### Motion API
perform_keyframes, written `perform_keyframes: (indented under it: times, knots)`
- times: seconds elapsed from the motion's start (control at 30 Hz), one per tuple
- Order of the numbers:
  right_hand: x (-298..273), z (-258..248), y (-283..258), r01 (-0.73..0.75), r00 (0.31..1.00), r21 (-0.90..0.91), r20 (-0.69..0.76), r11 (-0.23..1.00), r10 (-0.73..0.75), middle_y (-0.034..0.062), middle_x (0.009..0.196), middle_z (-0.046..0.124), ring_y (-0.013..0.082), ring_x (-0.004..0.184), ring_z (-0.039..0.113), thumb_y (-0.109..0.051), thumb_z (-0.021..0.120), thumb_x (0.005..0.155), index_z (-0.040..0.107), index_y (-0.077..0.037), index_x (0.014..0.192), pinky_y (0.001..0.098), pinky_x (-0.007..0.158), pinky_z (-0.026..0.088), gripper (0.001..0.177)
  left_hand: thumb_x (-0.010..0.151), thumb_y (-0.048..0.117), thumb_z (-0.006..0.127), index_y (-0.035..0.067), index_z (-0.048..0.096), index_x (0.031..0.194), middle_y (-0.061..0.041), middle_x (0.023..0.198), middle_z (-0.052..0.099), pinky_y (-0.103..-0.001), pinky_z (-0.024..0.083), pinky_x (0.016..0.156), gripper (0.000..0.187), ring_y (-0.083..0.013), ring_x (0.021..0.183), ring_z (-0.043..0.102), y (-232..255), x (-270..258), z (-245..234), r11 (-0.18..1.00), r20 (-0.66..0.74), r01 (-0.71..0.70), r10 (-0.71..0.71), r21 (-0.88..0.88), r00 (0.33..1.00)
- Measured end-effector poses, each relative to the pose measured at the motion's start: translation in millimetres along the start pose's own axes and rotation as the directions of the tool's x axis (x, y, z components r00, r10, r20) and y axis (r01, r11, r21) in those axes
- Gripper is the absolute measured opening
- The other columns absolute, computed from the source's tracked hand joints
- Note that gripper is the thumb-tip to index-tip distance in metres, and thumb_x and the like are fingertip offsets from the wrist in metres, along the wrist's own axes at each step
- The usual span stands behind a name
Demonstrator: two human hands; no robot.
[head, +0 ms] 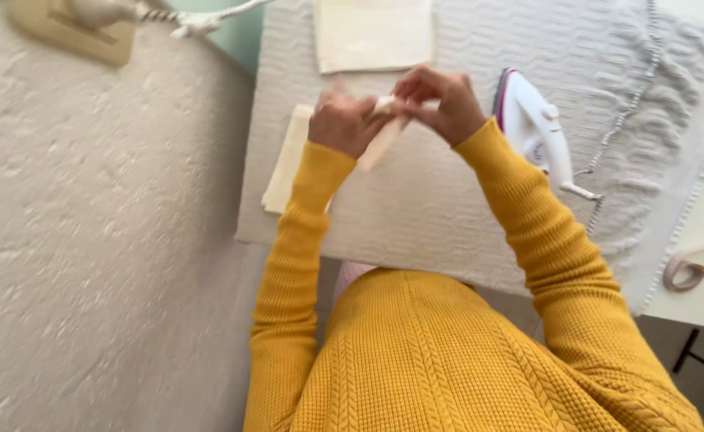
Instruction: Ironing small pieces of off-white fabric on a white table.
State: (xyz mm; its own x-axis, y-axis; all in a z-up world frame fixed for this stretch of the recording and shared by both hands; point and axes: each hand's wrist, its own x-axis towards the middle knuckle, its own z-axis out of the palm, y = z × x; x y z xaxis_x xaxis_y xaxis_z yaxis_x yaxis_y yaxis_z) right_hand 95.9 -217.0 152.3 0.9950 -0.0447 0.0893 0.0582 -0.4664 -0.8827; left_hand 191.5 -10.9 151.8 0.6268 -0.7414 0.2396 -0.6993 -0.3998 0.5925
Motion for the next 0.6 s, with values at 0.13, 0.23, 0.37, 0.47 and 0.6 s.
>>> perform_keyframes:
  times: [0.13, 0.23, 0.37, 0.47, 0.6]
  knots:
    - [-49.7, -18.4, -14.2, -0.055, 0.985, -0.034, 0.163, 0.998, 0.060, 0.0097, 0.088, 0.075, 0.0156, 0.080, 0.073, -0.015, 0.086, 0.084, 0.070, -0.002, 0.103, 0.0334, 0.073, 0.059, 0.028, 0.094, 0.025, 0.077, 0.006, 0.074, 0.102, -0.014, 0.082, 0.075, -0.035, 0.057, 0.062, 0.021, -0.0233, 0.071, 0.075, 33.0, -6.3, -16.4, 0.885, 0.208, 0.176, -0.093, -0.430, 0.974]
    - [-105.0, -18.4, 12.2, -0.290, 0.949, -0.190, 0.070, 0.938, 0.307, 0.0107, 0.083, 0.073, 0.0165, 0.076, 0.069, -0.016, 0.085, 0.091, 0.073, -0.006, 0.105, 0.0340, 0.071, 0.056, 0.021, 0.093, 0.013, 0.079, 0.004, 0.073, 0.107, -0.014, 0.095, 0.075, -0.036, 0.059, 0.074, 0.018, -0.0251, 0.085, 0.074, 18.8, -27.9, 20.6, 0.900, 0.031, -0.016, 0.033, -0.436, 0.999]
    - [-170.9, -3.2, 32.8, -0.221, 0.959, -0.525, -0.272, 0.822, 0.084, 0.0076, 0.096, 0.078, 0.0239, 0.091, 0.070, -0.011, 0.084, 0.090, 0.077, -0.011, 0.104, 0.0380, 0.083, 0.056, 0.015, 0.087, -0.001, 0.070, 0.010, 0.077, 0.106, -0.006, 0.106, 0.078, -0.037, 0.059, 0.095, 0.022, -0.0239, 0.106, 0.073, 32.1, -58.7, 47.0, 0.893, -0.070, -0.164, 0.148, -0.419, 0.986]
    - [-207.7, 17.7, 43.2, -0.122, 0.945, -0.627, -0.311, 0.770, -0.104, 0.0038, 0.119, 0.077, 0.0218, 0.121, 0.070, -0.010, 0.078, 0.098, 0.074, -0.013, 0.106, 0.0400, 0.107, 0.053, 0.009, 0.089, 0.001, 0.072, 0.015, 0.078, 0.101, -0.006, 0.116, 0.077, -0.046, 0.046, 0.114, 0.019, -0.0288, 0.120, 0.065, 31.3, -94.5, 73.8, 0.925, -0.086, -0.251, 0.236, -0.286, 0.968]
    - [-258.3, 51.2, 67.0, -0.165, 0.981, -0.770, -0.190, 0.617, 0.025, 0.0067, 0.135, 0.070, 0.0265, 0.132, 0.061, -0.008, 0.071, 0.095, 0.073, -0.015, 0.102, 0.0451, 0.114, 0.047, 0.010, 0.091, 0.005, 0.071, 0.018, 0.077, 0.094, -0.003, 0.124, 0.074, -0.044, 0.045, 0.117, 0.014, -0.0271, 0.125, 0.066, -2.0, -169.8, 127.8, 0.979, 0.094, -0.179, 0.188, -0.092, 0.978]
